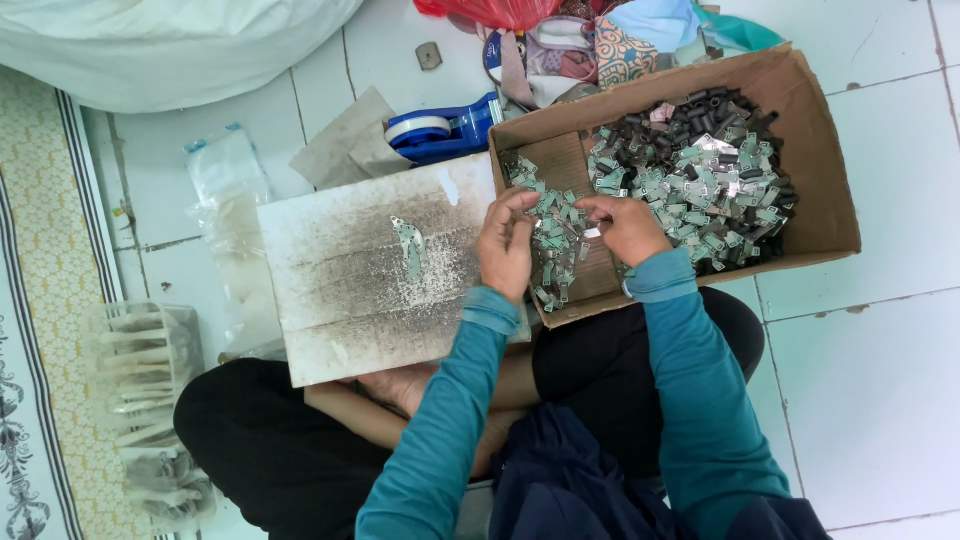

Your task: Sorting and arranging small metal internal components for power strip assembly on a flat surface.

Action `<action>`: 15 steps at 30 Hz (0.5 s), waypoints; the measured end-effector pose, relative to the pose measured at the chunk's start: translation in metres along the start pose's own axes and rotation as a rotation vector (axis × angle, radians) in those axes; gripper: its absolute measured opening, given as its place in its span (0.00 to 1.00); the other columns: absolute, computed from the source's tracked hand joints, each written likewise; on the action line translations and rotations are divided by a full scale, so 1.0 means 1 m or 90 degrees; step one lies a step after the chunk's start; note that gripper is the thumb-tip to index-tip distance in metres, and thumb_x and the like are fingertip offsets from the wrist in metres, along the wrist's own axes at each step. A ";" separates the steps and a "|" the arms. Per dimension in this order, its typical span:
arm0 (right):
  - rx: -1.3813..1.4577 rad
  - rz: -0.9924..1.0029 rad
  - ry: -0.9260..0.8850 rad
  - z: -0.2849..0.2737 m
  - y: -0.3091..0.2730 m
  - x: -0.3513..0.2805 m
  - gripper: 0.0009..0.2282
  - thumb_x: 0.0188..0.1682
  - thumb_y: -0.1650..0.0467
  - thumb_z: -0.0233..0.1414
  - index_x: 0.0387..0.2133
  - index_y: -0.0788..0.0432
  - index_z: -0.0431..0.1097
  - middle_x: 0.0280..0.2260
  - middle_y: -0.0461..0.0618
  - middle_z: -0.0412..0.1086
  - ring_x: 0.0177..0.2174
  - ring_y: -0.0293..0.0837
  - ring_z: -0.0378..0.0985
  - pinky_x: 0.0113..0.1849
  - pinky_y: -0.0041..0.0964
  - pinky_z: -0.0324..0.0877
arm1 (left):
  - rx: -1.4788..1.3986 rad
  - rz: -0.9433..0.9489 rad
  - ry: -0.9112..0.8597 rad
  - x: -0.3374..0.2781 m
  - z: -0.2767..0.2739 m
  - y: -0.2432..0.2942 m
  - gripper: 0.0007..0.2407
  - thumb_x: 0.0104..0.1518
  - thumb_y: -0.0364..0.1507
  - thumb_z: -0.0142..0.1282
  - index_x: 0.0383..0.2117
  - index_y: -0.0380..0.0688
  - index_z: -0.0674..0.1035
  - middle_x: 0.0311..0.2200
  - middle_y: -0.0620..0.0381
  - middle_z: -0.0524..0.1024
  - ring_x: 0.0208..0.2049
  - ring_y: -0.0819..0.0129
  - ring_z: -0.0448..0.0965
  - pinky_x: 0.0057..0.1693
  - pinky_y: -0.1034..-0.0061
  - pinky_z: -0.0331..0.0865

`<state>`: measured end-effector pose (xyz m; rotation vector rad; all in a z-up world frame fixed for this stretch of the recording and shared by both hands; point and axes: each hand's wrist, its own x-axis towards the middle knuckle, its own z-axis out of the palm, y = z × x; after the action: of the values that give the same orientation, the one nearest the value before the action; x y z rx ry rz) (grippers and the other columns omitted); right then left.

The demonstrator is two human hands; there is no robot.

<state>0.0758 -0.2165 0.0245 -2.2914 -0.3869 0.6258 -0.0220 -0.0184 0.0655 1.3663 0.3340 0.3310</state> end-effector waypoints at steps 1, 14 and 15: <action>-0.001 -0.002 -0.002 0.001 0.002 0.003 0.21 0.49 0.80 0.50 0.53 0.47 0.77 0.39 0.56 0.79 0.44 0.60 0.79 0.47 0.54 0.74 | -0.001 0.001 0.002 -0.003 0.003 -0.002 0.14 0.64 0.17 0.43 0.49 0.45 0.80 0.57 0.43 0.68 0.58 0.53 0.74 0.58 0.64 0.77; -0.007 0.024 0.017 0.016 0.023 0.014 0.14 0.49 0.77 0.53 0.44 0.46 0.80 0.37 0.50 0.80 0.44 0.56 0.79 0.47 0.51 0.74 | -0.166 -0.319 -0.069 -0.007 0.035 0.022 0.26 0.70 0.42 0.40 0.71 0.41 0.56 0.72 0.30 0.40 0.73 0.33 0.36 0.72 0.38 0.38; -0.033 0.028 -0.001 0.020 0.034 0.020 0.13 0.48 0.78 0.52 0.40 0.49 0.81 0.35 0.51 0.80 0.43 0.58 0.80 0.46 0.51 0.75 | -0.135 -0.338 -0.074 -0.006 0.037 0.020 0.27 0.70 0.44 0.40 0.71 0.43 0.56 0.72 0.30 0.40 0.73 0.33 0.35 0.72 0.36 0.37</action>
<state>0.0844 -0.2203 -0.0192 -2.3546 -0.3574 0.6465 -0.0123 -0.0500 0.0917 1.0363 0.5319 -0.1509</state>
